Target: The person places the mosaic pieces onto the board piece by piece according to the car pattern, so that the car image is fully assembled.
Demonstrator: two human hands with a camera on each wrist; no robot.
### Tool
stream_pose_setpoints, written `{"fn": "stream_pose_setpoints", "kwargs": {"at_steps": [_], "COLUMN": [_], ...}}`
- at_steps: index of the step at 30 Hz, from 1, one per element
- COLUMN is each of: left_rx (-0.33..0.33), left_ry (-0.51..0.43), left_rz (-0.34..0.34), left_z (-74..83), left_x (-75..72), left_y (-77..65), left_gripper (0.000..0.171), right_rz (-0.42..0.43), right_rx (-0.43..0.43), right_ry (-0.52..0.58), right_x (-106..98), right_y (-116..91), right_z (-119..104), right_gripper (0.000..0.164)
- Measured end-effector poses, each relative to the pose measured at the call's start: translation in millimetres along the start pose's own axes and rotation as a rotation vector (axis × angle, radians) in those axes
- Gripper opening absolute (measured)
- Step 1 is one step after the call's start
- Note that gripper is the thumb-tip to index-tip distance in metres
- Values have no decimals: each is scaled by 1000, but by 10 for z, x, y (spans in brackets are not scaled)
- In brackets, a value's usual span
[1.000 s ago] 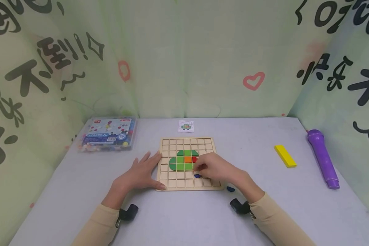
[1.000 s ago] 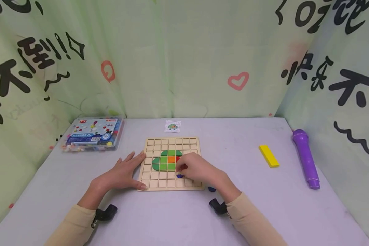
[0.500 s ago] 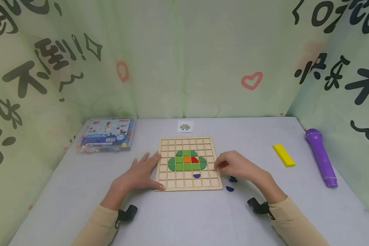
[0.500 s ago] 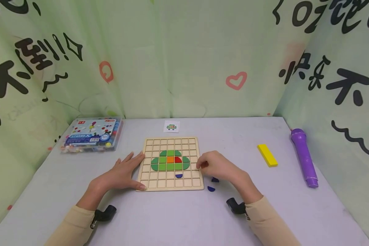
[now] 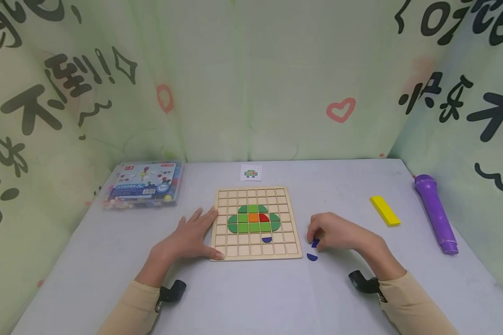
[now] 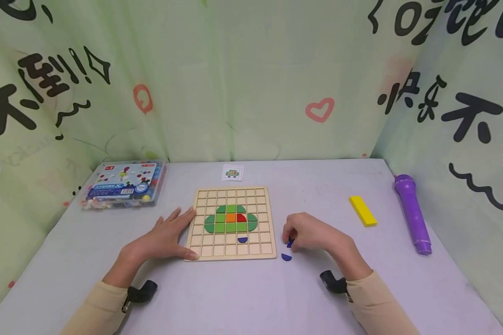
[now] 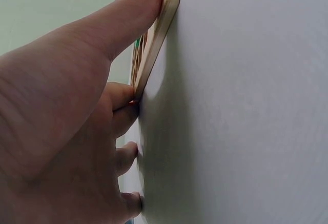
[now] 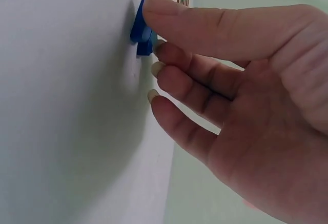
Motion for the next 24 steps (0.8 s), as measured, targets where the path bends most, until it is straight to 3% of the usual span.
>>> {"fn": "stream_pose_setpoints", "kwargs": {"at_steps": [13, 24], "left_rx": [-1, 2], "left_ry": [6, 2], "left_rz": [3, 10], "left_z": [-29, -12], "left_x": [22, 13], "left_y": [23, 9], "left_gripper": [124, 124], "right_rz": [54, 36], "right_rx": [71, 55], "right_ry": [-25, 40], "right_x": [8, -6], "right_y": [63, 89], "right_z": [44, 15], "right_gripper": [23, 20]}}
Point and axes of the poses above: each hand's wrist, its own y-axis towards the middle knuckle, its own x-axis out of the palm, z = x × y, the point moved 9 cm from there along y, towards the middle knuckle, and after that the axes turned 10 degrees about -z, right-handed, at the moved point
